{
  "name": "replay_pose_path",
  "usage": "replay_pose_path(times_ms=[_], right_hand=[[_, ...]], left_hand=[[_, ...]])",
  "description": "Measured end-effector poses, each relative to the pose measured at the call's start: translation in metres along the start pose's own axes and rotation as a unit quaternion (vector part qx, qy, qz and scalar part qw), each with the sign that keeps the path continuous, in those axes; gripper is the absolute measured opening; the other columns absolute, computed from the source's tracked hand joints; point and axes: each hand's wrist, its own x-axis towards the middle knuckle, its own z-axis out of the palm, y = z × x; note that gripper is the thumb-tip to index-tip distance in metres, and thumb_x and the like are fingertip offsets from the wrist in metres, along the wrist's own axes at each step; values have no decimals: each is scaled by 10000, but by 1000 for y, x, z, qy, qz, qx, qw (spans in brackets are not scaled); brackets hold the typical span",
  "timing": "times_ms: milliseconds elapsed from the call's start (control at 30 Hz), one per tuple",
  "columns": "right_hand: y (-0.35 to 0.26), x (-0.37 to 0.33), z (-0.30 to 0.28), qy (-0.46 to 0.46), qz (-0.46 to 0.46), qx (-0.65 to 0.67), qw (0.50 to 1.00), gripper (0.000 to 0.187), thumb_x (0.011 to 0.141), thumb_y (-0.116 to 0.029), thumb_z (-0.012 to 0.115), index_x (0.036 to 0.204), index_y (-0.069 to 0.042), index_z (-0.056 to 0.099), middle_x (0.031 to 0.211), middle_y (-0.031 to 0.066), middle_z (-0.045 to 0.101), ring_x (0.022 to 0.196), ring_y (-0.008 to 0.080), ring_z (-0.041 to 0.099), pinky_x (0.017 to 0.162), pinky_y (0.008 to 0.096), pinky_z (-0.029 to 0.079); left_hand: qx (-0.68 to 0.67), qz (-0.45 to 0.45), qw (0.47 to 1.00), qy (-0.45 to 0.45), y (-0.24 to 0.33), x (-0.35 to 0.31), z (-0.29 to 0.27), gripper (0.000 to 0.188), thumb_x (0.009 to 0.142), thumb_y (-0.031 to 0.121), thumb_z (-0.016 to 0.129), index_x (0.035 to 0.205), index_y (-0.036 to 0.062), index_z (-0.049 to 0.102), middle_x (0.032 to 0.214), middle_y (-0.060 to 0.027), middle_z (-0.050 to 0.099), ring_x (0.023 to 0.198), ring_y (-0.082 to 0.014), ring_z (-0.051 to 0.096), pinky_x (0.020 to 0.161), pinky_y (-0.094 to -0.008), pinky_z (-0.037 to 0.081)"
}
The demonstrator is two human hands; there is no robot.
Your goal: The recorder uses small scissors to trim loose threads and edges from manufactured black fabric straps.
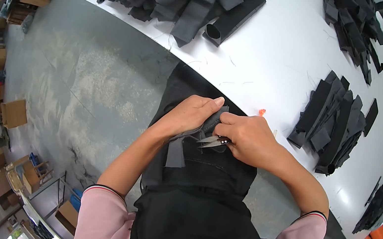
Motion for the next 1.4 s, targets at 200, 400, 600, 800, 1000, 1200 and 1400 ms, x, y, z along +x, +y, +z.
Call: replay_pose_path(times_ms=[200,400,600,800,1000,1200,1400], right_hand=[[15,-19,21,121,67,72,988,166,712,-13,631,856,-64,565,743,37,534,616,217,562,520,329,404],[17,-43,13,290,241,501,779,126,831,-126,652,847,-24,580,696,21,577,643,35,494,606,216,409],[0,-13,28,231,234,213,920,263,712,-184,757,790,-22,565,673,115,603,565,239,570,552,310,452],[8,-5,46,304,229,129,916,195,694,-84,738,787,-8,584,601,83,564,514,150,525,510,268,424],[4,2,44,281,197,149,927,124,655,-36,634,760,-22,569,684,149,590,644,333,599,582,375,468],[2,-6,44,279,192,115,934,88,684,-11,599,762,-11,558,645,135,561,612,287,587,586,333,461],[16,-31,38,365,253,477,758,91,836,-36,536,751,-13,557,556,-25,463,451,41,386,410,191,275]], left_hand=[[129,62,986,87,-11,8,1,497,955,403,422,776,-40,562,625,-159,520,577,-230,474,622,-354,418],[212,69,966,132,-9,6,0,504,958,402,387,750,-31,540,703,-235,547,682,-424,521,631,-425,417],[283,93,939,171,2,2,16,520,966,413,352,746,-13,552,725,-232,576,727,-437,550,635,-484,414],[253,90,944,193,4,10,16,518,969,406,342,751,-8,564,742,-237,585,746,-443,552,646,-485,421],[282,141,927,202,-7,9,1,443,960,355,360,800,17,598,777,-226,611,757,-438,573,659,-515,445],[361,170,898,186,-6,2,7,431,960,340,350,793,31,601,774,-201,628,741,-405,603,638,-514,465],[320,143,914,203,-7,-7,9,435,955,375,357,821,35,592,819,-212,630,800,-417,593,706,-527,450]])
